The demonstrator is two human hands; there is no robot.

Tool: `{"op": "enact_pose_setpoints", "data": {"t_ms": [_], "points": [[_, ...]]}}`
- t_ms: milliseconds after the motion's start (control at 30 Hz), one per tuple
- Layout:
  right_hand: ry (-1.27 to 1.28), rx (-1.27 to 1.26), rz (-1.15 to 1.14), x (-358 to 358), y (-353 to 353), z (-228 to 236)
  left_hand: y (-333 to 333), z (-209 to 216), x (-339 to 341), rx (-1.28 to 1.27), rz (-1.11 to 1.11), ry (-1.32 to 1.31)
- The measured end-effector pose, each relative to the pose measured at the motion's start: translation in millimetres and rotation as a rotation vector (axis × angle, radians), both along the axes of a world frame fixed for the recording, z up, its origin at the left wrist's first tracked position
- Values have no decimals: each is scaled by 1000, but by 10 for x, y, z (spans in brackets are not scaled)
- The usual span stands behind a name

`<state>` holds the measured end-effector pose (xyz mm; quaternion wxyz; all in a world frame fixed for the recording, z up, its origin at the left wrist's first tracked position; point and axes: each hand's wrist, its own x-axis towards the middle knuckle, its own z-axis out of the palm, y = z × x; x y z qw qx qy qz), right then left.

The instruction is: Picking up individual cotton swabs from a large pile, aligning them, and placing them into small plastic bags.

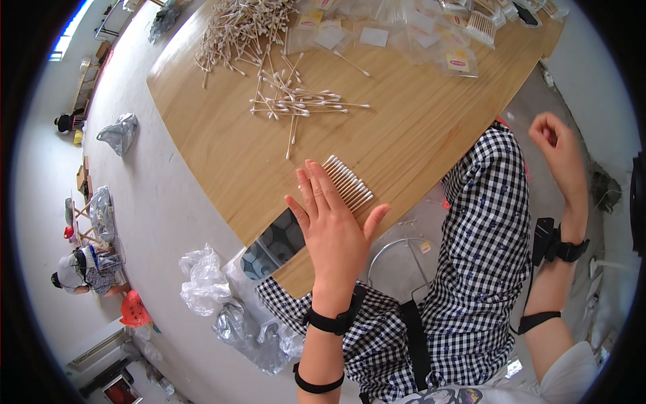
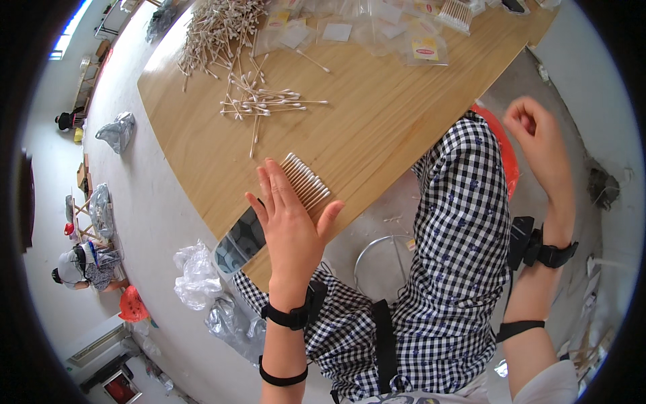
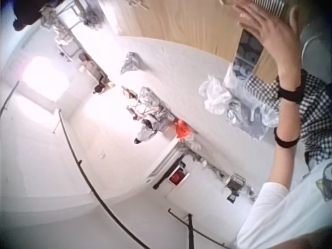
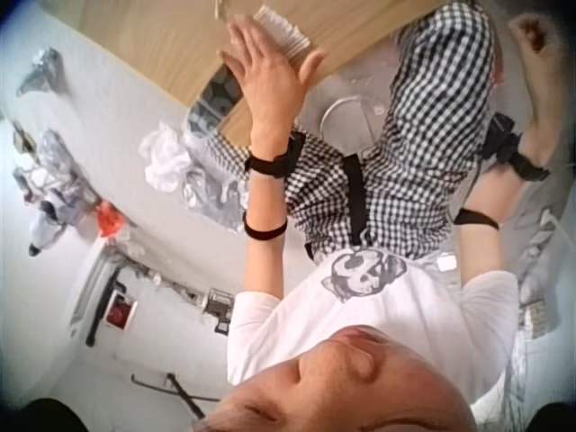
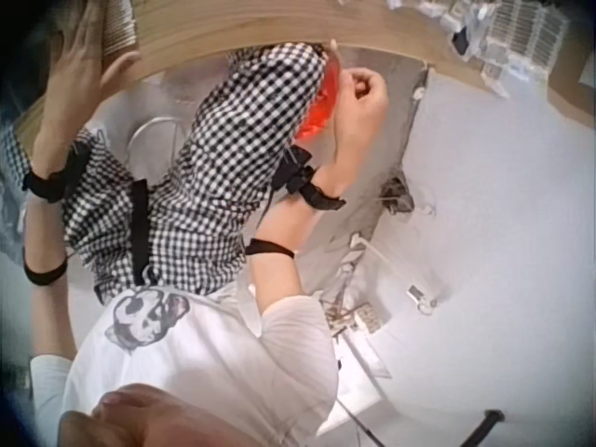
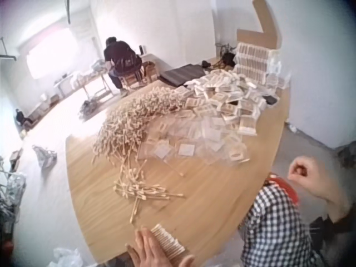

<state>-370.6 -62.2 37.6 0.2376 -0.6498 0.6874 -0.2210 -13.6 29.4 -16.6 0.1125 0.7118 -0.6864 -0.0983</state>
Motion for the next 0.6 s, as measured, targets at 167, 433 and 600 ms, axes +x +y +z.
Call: {"op": "enact_pose_setpoints", "data": {"t_ms": [167, 433, 600], "points": [[151, 14, -99, -465, 148, -349, 53, 20, -87, 51, -62, 10], [-1027, -67, 190, 1553, 26, -138, 136, -37, 110, -544, 545, 1371], [-1223, 107, 236, 2386, 172, -662, -57, -92, -86, -578, 496, 1452]]}}
